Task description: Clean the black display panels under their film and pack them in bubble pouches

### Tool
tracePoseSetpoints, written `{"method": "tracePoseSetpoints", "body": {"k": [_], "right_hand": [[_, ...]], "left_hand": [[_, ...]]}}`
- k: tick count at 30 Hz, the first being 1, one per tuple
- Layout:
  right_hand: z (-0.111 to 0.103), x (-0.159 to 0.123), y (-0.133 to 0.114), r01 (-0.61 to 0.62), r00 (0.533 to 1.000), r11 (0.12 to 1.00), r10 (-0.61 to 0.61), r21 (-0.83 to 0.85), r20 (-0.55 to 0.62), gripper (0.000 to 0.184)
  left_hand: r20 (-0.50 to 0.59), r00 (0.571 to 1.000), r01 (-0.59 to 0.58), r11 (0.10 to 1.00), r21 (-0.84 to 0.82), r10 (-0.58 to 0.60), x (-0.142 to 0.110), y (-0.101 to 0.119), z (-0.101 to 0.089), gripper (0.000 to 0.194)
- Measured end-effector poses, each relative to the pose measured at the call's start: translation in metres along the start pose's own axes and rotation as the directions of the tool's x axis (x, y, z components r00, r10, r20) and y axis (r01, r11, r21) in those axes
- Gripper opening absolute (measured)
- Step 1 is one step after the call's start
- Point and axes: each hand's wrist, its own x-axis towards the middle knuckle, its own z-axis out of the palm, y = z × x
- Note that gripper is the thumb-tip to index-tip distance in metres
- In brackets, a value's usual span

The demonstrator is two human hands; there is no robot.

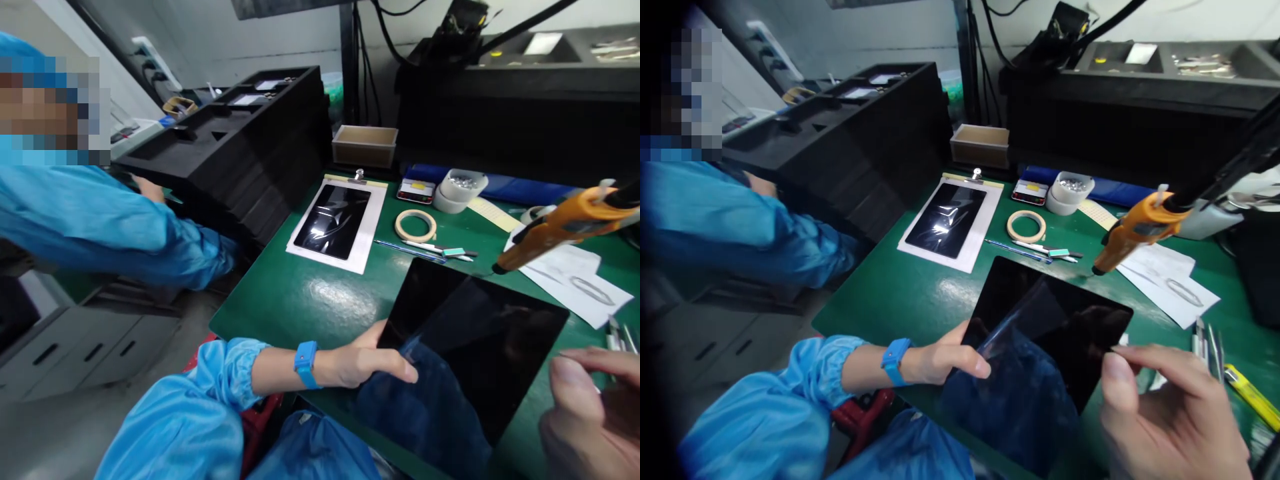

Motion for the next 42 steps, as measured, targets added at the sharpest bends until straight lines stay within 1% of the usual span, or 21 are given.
{"method": "tracePoseSetpoints", "body": {"k": [1, 4, 6, 8, 10, 11, 13, 16, 21, 24, 28, 32, 34, 37, 39, 42], "right_hand": [[-0.001, 0.005, -0.001, 0.042, 0.999, 0.999, -0.042, -0.032, 0.006, 0.011], [-0.001, 0.015, -0.005, 0.161, 0.984, 0.969, -0.144, -0.185, 0.102, 0.015], [-0.001, 0.018, -0.005, 0.215, 0.972, 0.944, -0.181, -0.249, 0.152, 0.012], [-0.002, 0.017, -0.003, 0.232, 0.965, 0.939, -0.19, -0.254, 0.182, 0.009], [-0.003, 0.015, 0.0, 0.214, 0.963, 0.948, -0.163, -0.236, 0.217, 0.008], [-0.004, 0.014, 0.001, 0.197, 0.96, 0.953, -0.139, -0.232, 0.242, 0.011], [-0.005, 0.012, 0.003, 0.199, 0.951, 0.952, -0.13, -0.231, 0.282, 0.017], [-0.004, 0.011, 0.002, 0.209, 0.94, 0.949, -0.129, -0.234, 0.317, 0.018], [-0.003, 0.011, -0.004, 0.167, 0.947, 0.966, -0.102, -0.196, 0.306, 0.014], [-0.003, 0.008, -0.005, 0.172, 0.95, 0.965, -0.109, -0.198, 0.294, 0.015], [-0.003, 0.006, -0.007, 0.208, 0.957, 0.951, -0.149, -0.229, 0.251, 0.019], [0.0, 0.006, -0.012, 0.32, 0.923, 0.917, -0.245, -0.237, 0.298, 0.017], [0.004, 0.005, -0.017, 0.367, 0.898, 0.904, -0.283, -0.218, 0.337, 0.014], [0.011, 0.0, -0.027, 0.392, 0.864, 0.907, -0.306, -0.153, 0.399, 0.009], [0.015, -0.005, -0.032, 0.386, 0.845, 0.916, -0.303, -0.11, 0.441, 0.009], [0.019, -0.011, -0.038, 0.363, 0.831, 0.93, -0.29, -0.067, 0.476, 0.012]], "left_hand": [[0.0, 1.0, 0.029, 1.0, -0.001, -0.029, 0.0, -0.003, 0.0, 0.029], [-0.018, 0.995, 0.096, 0.995, -0.015, -0.096, 0.001, -0.009, 0.001, 0.035], [-0.031, 0.992, 0.121, 0.992, -0.021, -0.122, 0.002, -0.012, 0.002, 0.037], [-0.044, 0.989, 0.144, 0.989, -0.017, -0.144, 0.003, -0.012, 0.002, 0.038], [-0.06, 0.983, 0.171, 0.985, -0.006, -0.171, 0.004, -0.013, 0.003, 0.04], [-0.066, 0.981, 0.184, 0.983, 0.001, -0.183, 0.004, -0.013, 0.002, 0.041], [-0.069, 0.979, 0.193, 0.981, 0.013, -0.192, 0.004, -0.013, 0.002, 0.039], [-0.054, 0.981, 0.189, 0.982, 0.019, -0.188, 0.004, -0.015, 0.003, 0.035], [-0.032, 0.984, 0.175, 0.984, 0.001, -0.175, 0.005, -0.021, 0.004, 0.032], [-0.016, 0.988, 0.153, 0.988, -0.014, -0.153, 0.005, -0.024, 0.002, 0.032], [0.012, 0.992, 0.13, 0.991, -0.019, -0.129, 0.004, -0.023, 0.001, 0.044], [0.018, 0.999, 0.036, 0.999, -0.008, -0.036, 0.003, -0.015, 0.004, 0.06], [-0.002, 1.0, -0.015, 1.0, 0.004, 0.015, 0.002, -0.012, 0.007, 0.064], [-0.062, 0.996, -0.057, 0.998, 0.008, 0.057, 0.002, -0.009, 0.012, 0.058], [-0.131, 0.99, -0.062, 0.998, -0.016, 0.059, 0.003, -0.009, 0.014, 0.05], [-0.24, 0.97, -0.044, 0.996, -0.074, 0.025, 0.005, -0.01, 0.015, 0.047]]}}
